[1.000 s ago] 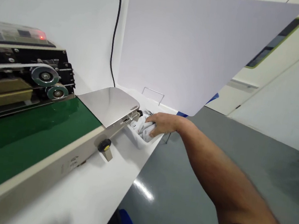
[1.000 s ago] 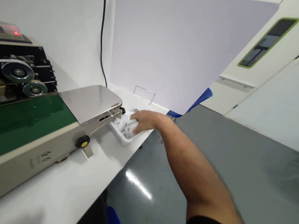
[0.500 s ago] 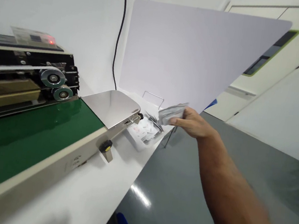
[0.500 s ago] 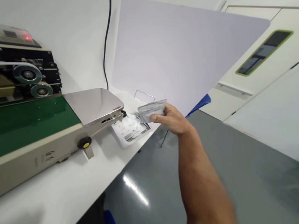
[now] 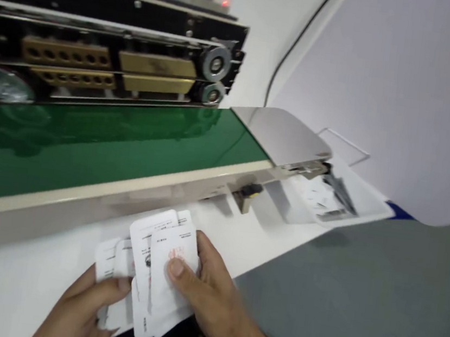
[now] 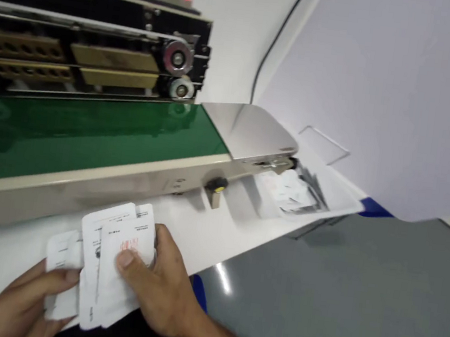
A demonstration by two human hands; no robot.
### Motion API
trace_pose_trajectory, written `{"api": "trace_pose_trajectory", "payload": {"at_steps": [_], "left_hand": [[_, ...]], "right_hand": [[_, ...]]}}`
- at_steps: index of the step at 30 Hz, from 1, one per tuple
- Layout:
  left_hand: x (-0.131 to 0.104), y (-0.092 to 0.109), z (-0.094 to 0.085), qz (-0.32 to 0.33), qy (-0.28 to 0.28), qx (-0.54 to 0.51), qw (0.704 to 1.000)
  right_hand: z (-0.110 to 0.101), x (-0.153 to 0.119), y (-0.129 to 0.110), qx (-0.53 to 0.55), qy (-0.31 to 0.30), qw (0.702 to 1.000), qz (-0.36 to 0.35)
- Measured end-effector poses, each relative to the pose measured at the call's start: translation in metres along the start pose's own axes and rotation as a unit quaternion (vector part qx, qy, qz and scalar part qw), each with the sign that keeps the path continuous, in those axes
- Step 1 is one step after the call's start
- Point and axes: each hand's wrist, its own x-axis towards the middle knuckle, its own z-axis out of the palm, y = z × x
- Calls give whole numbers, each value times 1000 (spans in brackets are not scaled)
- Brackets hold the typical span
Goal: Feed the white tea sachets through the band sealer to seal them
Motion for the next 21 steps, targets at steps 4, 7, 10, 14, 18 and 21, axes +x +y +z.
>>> {"api": "trace_pose_trajectory", "payload": {"at_steps": [4,7,10,14,18,21], "left_hand": [[4,7,6,-10,-152,-88,984],[4,8,-8,-26,-208,-134,969],[2,7,-17,-12,-189,-166,968],[-1,9,-9,8,-213,-153,965],[-5,12,4,-27,-174,-117,977],[-7,13,5,-29,-106,-91,990]], "right_hand": [[18,10,-1,-192,36,976,-91],[31,16,-1,-294,55,942,-150],[41,19,5,-336,64,925,-163],[44,20,12,-333,80,925,-166],[39,19,14,-314,88,928,-179],[34,17,14,-305,101,927,-193]]}}
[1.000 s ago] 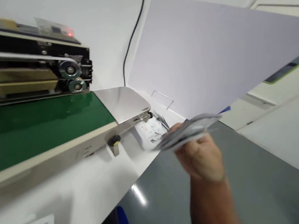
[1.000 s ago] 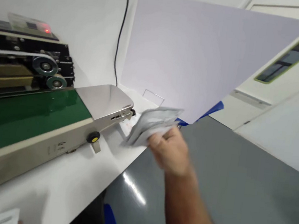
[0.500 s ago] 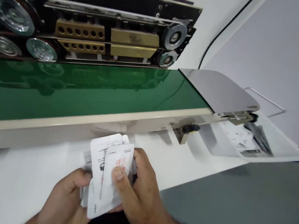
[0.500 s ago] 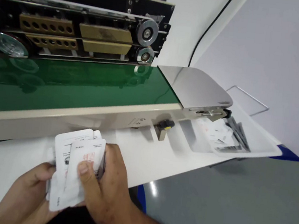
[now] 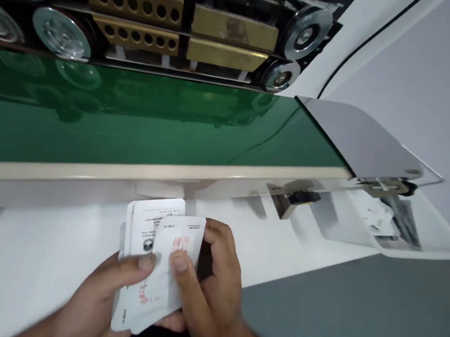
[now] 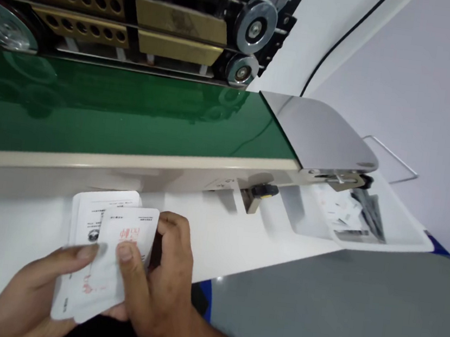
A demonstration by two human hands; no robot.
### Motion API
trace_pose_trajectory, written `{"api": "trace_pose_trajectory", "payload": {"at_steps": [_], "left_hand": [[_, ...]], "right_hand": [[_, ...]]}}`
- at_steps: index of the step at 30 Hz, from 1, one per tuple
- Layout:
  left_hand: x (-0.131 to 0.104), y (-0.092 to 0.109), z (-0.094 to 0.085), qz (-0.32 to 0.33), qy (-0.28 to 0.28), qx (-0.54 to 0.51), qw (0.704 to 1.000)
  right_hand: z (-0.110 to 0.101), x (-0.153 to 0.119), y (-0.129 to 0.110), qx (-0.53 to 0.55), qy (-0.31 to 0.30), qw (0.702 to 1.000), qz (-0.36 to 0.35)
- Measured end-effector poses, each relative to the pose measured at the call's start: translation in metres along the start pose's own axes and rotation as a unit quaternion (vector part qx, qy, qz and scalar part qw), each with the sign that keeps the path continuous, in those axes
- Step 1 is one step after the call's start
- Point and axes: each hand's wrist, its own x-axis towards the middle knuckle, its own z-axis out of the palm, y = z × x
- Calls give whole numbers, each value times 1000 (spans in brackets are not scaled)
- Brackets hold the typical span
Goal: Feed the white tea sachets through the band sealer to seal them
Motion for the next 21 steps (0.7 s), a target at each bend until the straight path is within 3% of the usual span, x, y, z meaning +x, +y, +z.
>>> {"api": "trace_pose_trajectory", "payload": {"at_steps": [3,8,10,13,15,18,21], "left_hand": [[-1,0,-3,13,20,23,999],[-1,0,-5,-14,-15,48,999],[-2,0,-6,-32,6,92,995],[-2,1,-8,-55,46,161,984],[-3,1,-9,-65,54,177,981],[-3,1,-9,-68,64,172,981],[-4,0,-8,-55,74,168,982]], "right_hand": [[-5,-2,2,56,-2,998,41],[-16,-1,3,220,-26,962,161],[-23,1,3,255,-36,949,184],[-37,5,1,231,-53,955,178],[-51,11,-2,191,-91,961,179],[-73,24,-10,156,-195,952,175],[-82,36,-17,127,-267,946,135]]}}
